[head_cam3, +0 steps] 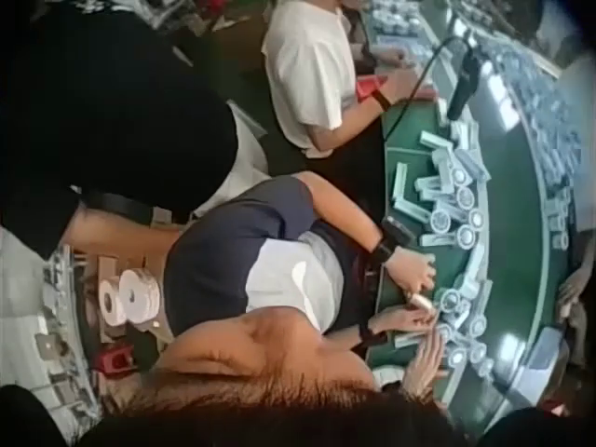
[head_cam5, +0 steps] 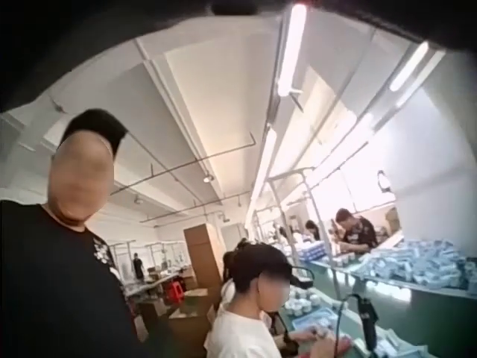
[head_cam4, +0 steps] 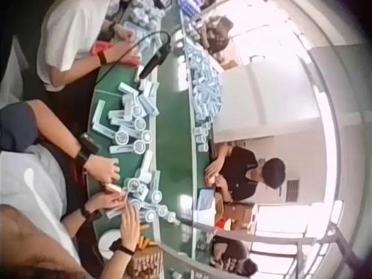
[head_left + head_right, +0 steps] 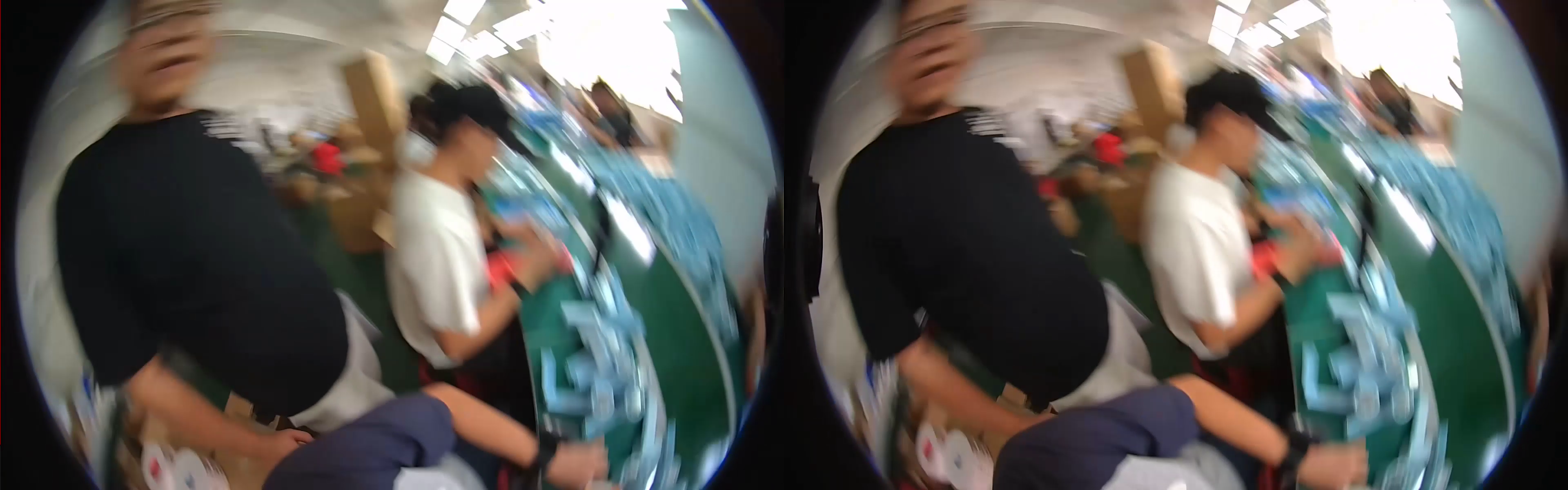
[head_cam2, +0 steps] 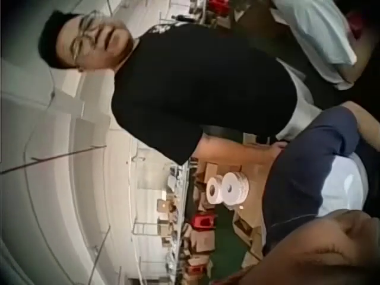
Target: The person applies adhesive tape to batteries, peels the backing, and presses each battery into a fan housing before setting the unit aside. They repeat this process multiple times to assemble the handheld fans on the workbench.
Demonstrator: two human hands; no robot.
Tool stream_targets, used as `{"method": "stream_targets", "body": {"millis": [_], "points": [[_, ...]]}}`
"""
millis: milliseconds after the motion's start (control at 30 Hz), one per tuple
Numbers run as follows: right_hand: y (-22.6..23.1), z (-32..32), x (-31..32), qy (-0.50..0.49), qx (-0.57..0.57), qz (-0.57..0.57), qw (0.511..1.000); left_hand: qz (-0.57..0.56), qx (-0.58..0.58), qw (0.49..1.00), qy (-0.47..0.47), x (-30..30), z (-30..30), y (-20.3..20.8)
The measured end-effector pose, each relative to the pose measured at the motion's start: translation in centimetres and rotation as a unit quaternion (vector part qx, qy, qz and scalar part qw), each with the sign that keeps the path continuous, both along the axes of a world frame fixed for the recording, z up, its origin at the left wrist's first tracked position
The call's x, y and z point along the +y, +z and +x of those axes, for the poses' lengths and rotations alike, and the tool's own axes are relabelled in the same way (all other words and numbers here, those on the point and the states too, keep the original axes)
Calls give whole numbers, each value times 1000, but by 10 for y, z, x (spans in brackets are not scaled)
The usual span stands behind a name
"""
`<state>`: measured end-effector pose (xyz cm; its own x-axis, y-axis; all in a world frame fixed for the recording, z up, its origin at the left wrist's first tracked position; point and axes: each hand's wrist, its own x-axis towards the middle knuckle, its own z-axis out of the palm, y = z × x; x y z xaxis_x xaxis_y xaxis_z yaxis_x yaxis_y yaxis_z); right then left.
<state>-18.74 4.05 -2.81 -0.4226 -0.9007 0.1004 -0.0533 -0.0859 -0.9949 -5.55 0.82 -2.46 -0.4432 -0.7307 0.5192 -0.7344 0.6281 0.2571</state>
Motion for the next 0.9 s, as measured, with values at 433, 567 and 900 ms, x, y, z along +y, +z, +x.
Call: {"method": "stream_targets", "body": {"millis": [433, 567, 900], "points": [[11, -60, -70, 290, 454, -180, 823, -21, 127, 982, 137, 9, 48, -42], [29, -60, -63, 355, 620, -227, 662, 3, 96, 992, 81, 12, 47, -33], [24, -27, -31, 156, -109, 62, 980, 50, 268, 962, 10, 6, 66, -4]]}}
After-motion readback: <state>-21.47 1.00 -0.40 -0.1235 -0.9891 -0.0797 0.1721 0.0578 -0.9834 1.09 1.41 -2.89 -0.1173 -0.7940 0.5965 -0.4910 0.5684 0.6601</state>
